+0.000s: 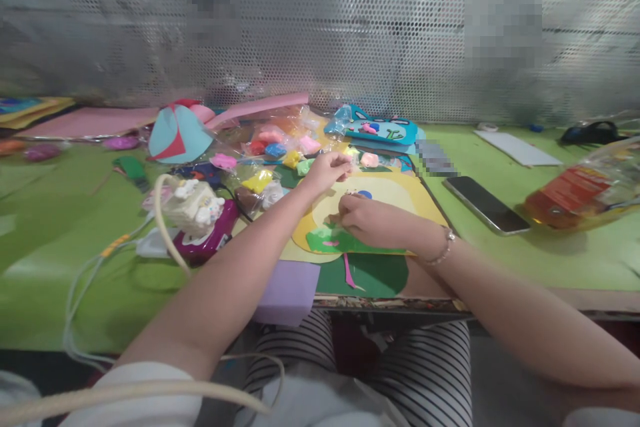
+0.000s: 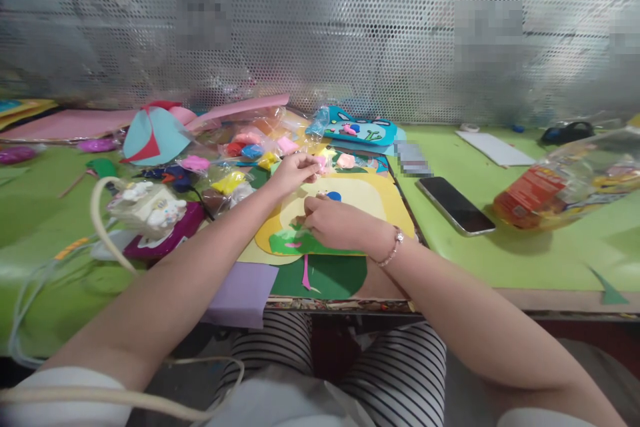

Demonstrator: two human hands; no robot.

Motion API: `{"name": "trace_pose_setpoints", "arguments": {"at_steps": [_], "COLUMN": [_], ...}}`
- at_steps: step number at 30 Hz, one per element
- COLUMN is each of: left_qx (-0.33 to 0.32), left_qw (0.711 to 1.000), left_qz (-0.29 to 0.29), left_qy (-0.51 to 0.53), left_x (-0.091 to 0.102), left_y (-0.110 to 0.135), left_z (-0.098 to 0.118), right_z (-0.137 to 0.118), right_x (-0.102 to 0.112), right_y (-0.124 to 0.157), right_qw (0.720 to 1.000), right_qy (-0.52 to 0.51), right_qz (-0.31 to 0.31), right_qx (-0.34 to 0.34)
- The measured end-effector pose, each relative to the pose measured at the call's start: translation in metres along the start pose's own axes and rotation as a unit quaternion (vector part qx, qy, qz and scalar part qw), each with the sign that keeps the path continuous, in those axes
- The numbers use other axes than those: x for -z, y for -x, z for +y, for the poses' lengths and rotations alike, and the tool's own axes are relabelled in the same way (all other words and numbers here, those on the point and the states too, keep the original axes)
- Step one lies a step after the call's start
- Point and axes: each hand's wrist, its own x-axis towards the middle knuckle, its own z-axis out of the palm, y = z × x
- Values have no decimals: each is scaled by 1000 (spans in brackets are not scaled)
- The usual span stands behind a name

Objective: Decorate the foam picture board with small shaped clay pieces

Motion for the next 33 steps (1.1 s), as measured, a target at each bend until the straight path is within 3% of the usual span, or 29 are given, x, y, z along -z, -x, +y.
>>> {"name": "trace_pose_setpoints", "arguments": {"at_steps": [26, 33], "left_qx": [-2, 2], "left_qw": [1000, 1000], "left_qz": [-10, -7], "left_qy": [-11, -1], "left_x": [1, 0], "left_y": [-2, 0], "left_z": [-2, 0], "right_z": [2, -1], "right_x": [-6, 1], "right_y": [1, 3], "right_qw": [1000, 999], "right_qy": [7, -38], "right_qz": [15, 3], "right_qx": [-7, -7]}}
